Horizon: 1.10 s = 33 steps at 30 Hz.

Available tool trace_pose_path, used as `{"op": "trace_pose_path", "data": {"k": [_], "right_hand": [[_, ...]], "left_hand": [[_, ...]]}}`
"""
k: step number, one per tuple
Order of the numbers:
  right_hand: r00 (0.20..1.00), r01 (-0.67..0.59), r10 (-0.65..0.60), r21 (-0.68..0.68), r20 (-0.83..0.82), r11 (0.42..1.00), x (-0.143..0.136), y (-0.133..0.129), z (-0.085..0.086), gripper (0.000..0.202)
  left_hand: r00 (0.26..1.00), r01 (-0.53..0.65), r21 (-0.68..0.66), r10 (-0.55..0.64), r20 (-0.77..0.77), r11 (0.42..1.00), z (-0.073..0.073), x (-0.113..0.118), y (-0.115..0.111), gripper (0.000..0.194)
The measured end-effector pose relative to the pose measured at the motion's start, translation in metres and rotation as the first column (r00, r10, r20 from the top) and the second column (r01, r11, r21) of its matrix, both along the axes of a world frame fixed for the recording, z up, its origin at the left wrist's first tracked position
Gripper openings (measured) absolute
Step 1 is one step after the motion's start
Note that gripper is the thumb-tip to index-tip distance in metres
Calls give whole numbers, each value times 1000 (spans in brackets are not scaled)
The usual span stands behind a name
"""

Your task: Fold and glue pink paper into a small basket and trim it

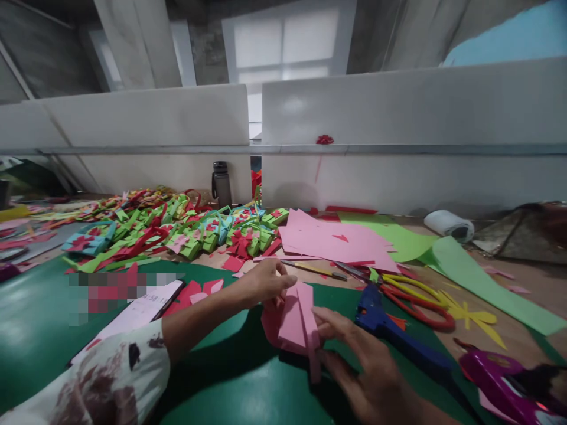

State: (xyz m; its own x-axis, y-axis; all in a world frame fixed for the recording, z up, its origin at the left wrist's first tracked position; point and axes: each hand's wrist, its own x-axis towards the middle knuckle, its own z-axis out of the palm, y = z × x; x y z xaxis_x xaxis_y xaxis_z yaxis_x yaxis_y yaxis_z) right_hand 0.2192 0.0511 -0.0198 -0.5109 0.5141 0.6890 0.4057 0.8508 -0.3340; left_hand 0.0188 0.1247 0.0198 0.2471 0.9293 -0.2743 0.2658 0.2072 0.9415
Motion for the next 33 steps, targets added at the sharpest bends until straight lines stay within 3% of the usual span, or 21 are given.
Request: {"op": "trace_pose_path", "data": {"k": [4,9,13,19,22,25,33], "right_hand": [[995,96,-96,-121,2,988,1,-2,-3,56],[998,67,-69,-180,-3,981,1,-4,-2,54],[998,58,-57,-92,13,994,1,-3,4,50],[986,164,-165,-8,-7,986,7,5,19,37],[966,251,-258,-180,-17,951,8,9,28,24],[958,266,-288,-406,8,874,7,10,38,17],[963,262,-249,-587,105,766,2,7,52,22]], "left_hand": [[998,-45,-29,47,53,999,-12,5,1,22],[968,-140,-71,152,199,988,-18,15,-2,31],[921,-161,-22,159,355,987,-11,21,-9,30],[840,-164,28,124,529,986,7,28,-25,31],[795,-94,43,49,605,995,11,33,-33,33],[763,-80,56,25,646,995,13,36,-40,32],[714,-51,-9,43,699,999,8,35,-42,31]]}}
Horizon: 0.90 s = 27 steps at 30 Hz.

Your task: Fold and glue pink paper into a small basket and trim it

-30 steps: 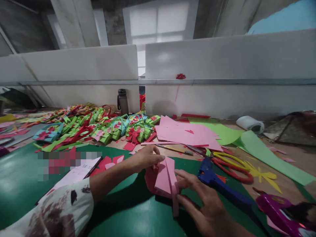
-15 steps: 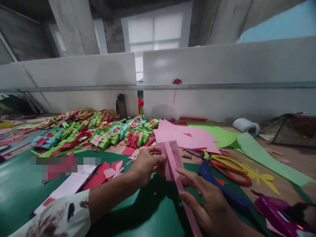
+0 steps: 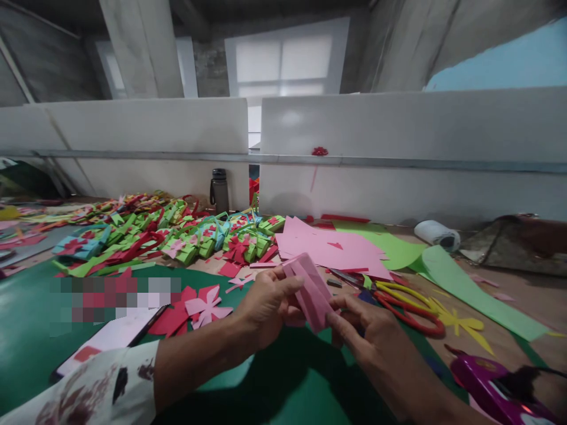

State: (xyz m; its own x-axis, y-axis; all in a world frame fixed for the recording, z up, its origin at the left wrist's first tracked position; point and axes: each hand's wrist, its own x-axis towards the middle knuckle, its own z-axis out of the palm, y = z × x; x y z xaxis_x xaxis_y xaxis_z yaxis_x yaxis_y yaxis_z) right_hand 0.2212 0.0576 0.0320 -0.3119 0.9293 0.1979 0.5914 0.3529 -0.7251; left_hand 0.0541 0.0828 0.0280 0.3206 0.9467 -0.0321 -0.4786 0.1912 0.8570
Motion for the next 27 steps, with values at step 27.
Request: {"op": "trace_pose_path", "data": {"k": [27], "right_hand": [[953,-146,-47,-591,-299,793,-5,7,-21,62]], "left_hand": [[988,-155,-132,156,-3,979,14,2,4,34]]}}
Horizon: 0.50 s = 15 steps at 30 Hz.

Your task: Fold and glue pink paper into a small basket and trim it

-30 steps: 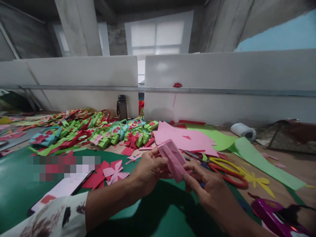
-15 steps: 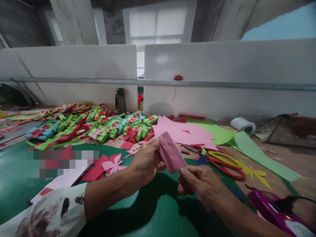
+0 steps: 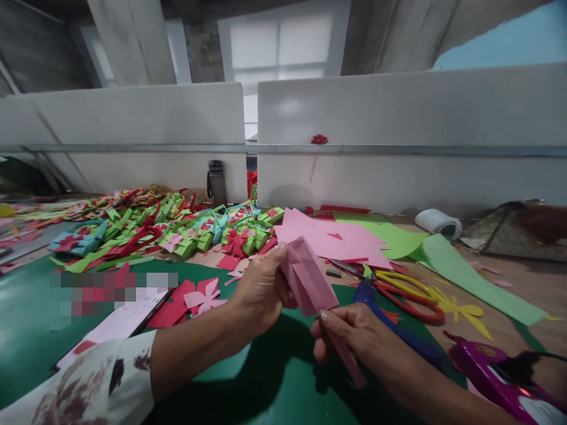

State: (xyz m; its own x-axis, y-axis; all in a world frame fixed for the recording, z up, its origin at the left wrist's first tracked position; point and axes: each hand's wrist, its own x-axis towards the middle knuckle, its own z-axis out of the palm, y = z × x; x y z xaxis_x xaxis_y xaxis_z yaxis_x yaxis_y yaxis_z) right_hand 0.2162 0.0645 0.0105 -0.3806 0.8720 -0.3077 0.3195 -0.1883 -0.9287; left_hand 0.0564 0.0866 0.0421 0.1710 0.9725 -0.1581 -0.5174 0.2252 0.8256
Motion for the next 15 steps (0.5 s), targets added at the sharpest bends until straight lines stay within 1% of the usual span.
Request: {"op": "trace_pose_path", "data": {"k": [3,6,8,10,11,13,14,15], "right_hand": [[999,-27,28,15,-24,1000,0,-1,-2,58],[998,-49,51,37,-41,998,0,-1,-5,57],[997,-69,71,43,-36,997,0,-1,-9,58],[994,-108,109,75,-8,991,2,0,-12,59],[991,-133,130,108,31,985,3,0,-12,60],[969,-193,152,217,194,957,6,0,-10,58],[943,-227,134,292,306,929,7,0,-6,57],[903,-264,92,373,420,889,10,0,-3,57]], "left_hand": [[1000,-14,-3,14,-7,1000,-2,1,0,32],[999,0,53,2,-34,999,-4,1,-1,31],[1000,-3,97,4,-7,995,-5,1,-2,31],[999,-29,123,27,20,992,-4,1,-4,35],[999,-46,130,43,23,990,-4,1,-4,37],[998,-68,145,68,9,987,-2,1,-5,39],[997,-76,157,77,1,985,-1,1,-6,39],[996,-81,167,84,-7,983,0,1,-7,39]]}}
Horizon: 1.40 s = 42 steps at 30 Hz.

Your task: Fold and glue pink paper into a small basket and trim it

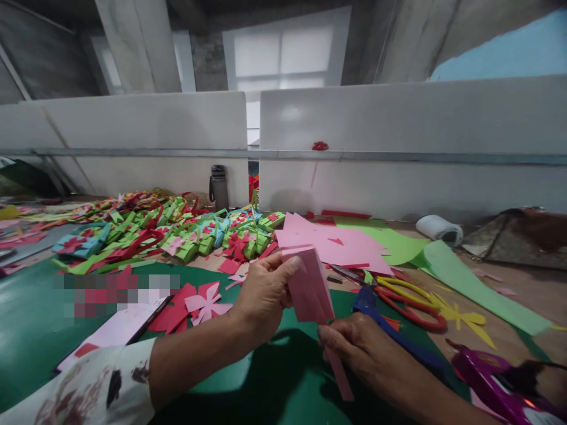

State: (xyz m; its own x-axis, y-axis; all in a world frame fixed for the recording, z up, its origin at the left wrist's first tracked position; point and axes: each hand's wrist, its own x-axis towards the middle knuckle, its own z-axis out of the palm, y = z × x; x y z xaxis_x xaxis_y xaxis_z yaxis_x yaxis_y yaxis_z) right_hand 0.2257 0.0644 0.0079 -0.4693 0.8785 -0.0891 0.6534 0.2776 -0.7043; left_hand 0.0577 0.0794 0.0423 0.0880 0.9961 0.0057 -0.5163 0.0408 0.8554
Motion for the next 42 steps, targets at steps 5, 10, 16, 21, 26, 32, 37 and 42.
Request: {"op": "trace_pose_path", "data": {"k": [5,10,16,21,26,32,37,42], "right_hand": [[974,30,-143,529,174,848,13,0,24,57],[985,169,-80,805,-150,569,19,1,45,19],[950,284,-81,731,-301,620,4,4,51,14],[943,321,-187,604,-276,729,-5,6,46,25],[940,326,-238,444,-243,835,-7,12,47,28],[941,307,-229,350,-248,885,-7,13,44,30],[945,280,-203,312,-258,908,-3,16,36,30],[947,273,-203,291,-251,917,-2,14,39,28]], "left_hand": [[999,24,11,-24,-48,1000,3,1,-6,37],[992,93,-42,-96,-79,995,3,6,-11,33],[983,181,-27,-181,-5,983,1,15,-14,27],[966,233,-13,-230,119,972,1,17,-12,26],[970,185,-33,-177,167,982,5,17,-7,23],[967,181,-66,-165,196,981,1,18,-1,21],[967,195,-116,-172,186,974,-7,22,3,30],[971,191,-126,-168,173,973,-7,26,4,27]]}}
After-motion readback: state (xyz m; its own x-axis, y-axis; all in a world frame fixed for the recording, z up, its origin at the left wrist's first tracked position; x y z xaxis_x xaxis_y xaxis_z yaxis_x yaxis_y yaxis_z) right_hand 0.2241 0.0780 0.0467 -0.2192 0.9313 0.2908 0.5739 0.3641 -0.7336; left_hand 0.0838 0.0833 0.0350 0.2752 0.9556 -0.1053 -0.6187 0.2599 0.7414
